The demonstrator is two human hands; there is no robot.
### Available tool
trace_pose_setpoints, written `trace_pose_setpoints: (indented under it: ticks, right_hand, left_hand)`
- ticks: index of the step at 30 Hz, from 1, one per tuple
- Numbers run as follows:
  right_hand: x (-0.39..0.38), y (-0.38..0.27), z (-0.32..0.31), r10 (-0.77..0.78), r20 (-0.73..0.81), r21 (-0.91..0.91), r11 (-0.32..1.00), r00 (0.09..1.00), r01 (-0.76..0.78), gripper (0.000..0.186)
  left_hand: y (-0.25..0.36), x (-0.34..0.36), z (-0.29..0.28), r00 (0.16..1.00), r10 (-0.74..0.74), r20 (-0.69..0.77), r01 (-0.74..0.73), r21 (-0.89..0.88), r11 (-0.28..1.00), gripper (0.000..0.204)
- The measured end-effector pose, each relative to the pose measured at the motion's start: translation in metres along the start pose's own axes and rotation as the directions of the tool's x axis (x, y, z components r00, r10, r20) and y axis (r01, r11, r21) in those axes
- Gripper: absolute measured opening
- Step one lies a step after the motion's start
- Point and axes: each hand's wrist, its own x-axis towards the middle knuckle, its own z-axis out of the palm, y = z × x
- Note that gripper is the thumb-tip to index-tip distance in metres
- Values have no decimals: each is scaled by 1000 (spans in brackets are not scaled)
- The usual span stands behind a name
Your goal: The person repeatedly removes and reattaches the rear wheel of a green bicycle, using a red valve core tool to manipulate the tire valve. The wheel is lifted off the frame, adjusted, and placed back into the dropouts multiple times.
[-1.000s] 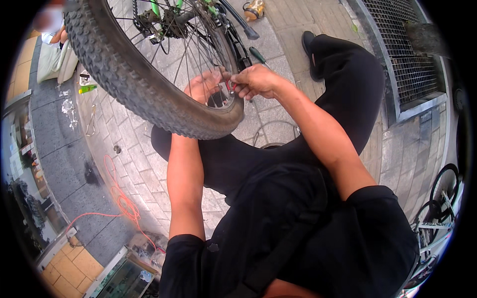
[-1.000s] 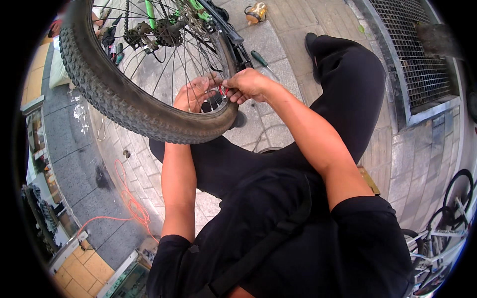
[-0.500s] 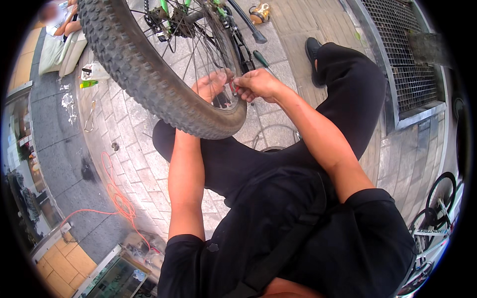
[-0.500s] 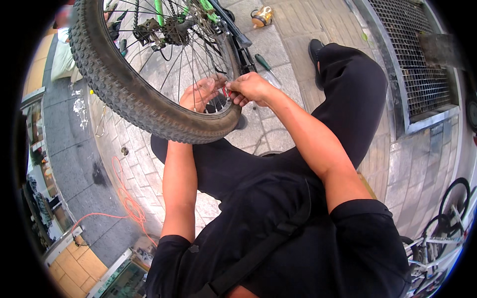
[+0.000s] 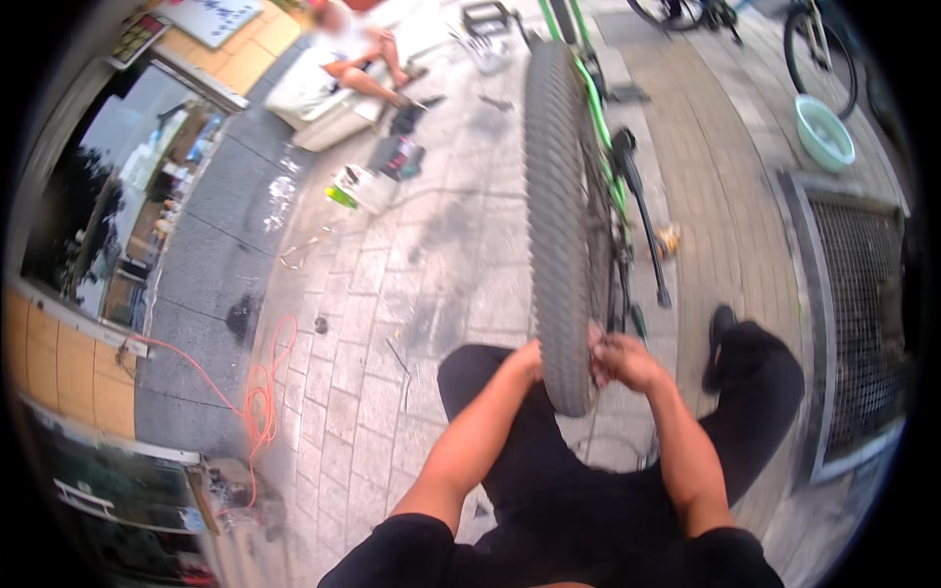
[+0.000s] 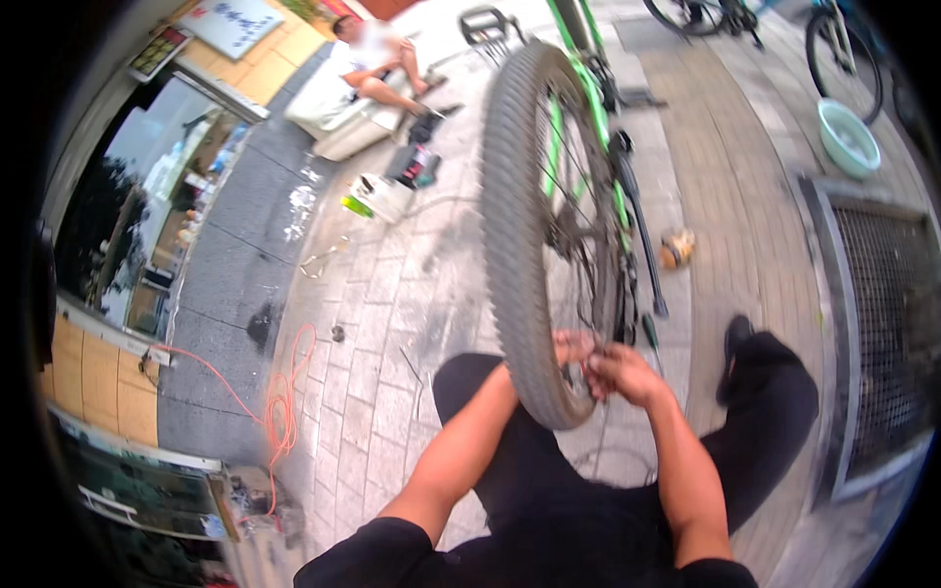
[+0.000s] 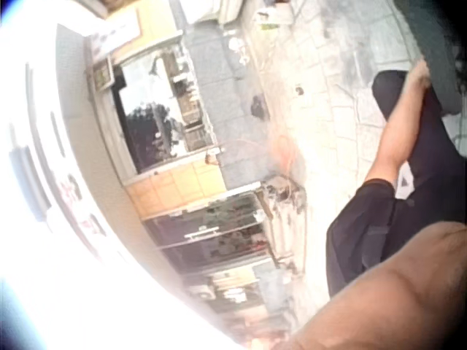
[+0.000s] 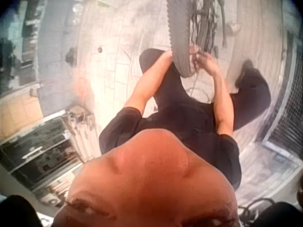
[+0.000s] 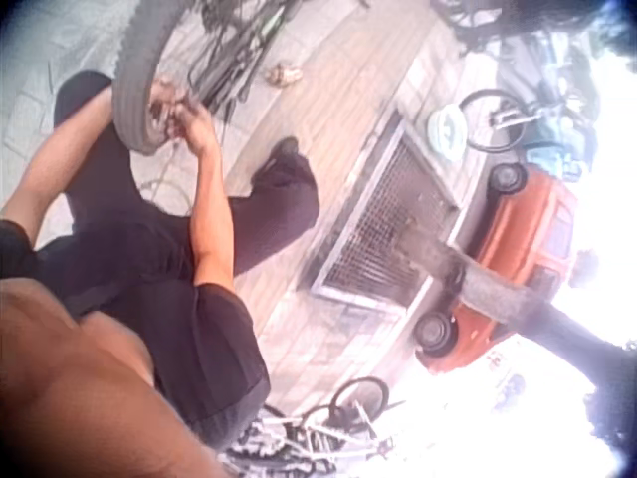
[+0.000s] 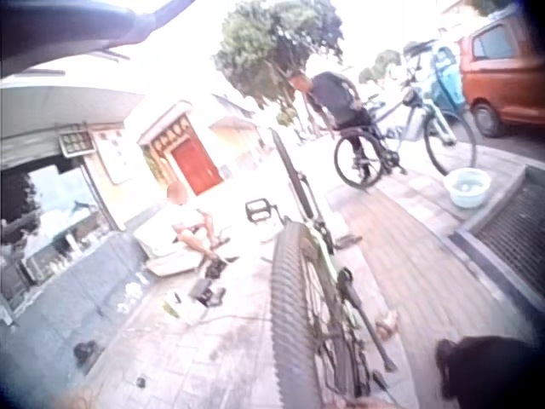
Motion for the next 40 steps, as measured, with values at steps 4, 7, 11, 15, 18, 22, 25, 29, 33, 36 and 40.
trace_pose_setpoints:
  ticks: [4,7,11,15,18,22,25,29,33,36,40]
  right_hand:
    - [-7,7,-17,26,124,183,982,992,-49,19]
    - [-4,10,-20,82,262,290,943,962,-160,16]
    - [3,20,-18,32,146,215,975,989,-64,19]
    - [11,23,0,-178,-254,-287,952,951,102,22]
    - [-3,-2,45,-470,-330,-774,631,819,51,42]
    - [-9,-4,40,-555,-304,-792,599,775,118,38]
    - [-10,-3,20,-283,-279,-658,752,918,32,29]
    - [-13,2,19,-484,-305,-678,715,820,170,30]
    - [-18,-14,18,-540,-260,-748,637,800,187,28]
    - [-19,-13,17,-432,-285,-650,743,855,158,28]
    - [-9,2,14,-647,-163,-855,470,745,221,28]
  left_hand:
    - [-19,29,-7,998,57,-27,-58,-11,998,20]
    - [-35,32,-19,994,95,-61,-96,-29,995,20]
    - [-47,42,-29,994,109,-11,-109,-78,991,28]
    - [-49,50,-32,996,93,2,-93,-88,992,35]
    - [-44,33,-38,995,91,-41,-91,2,996,35]
    - [-29,26,-21,956,284,71,-290,365,885,29]
    - [-14,13,-2,938,331,107,-342,449,825,23]
    - [-3,11,19,978,152,-145,-138,102,985,31]
    - [10,7,18,974,35,-225,-19,70,997,39]
    - [6,8,18,969,8,-246,-6,10,1000,38]
    - [2,11,6,978,13,-210,-1,60,998,51]
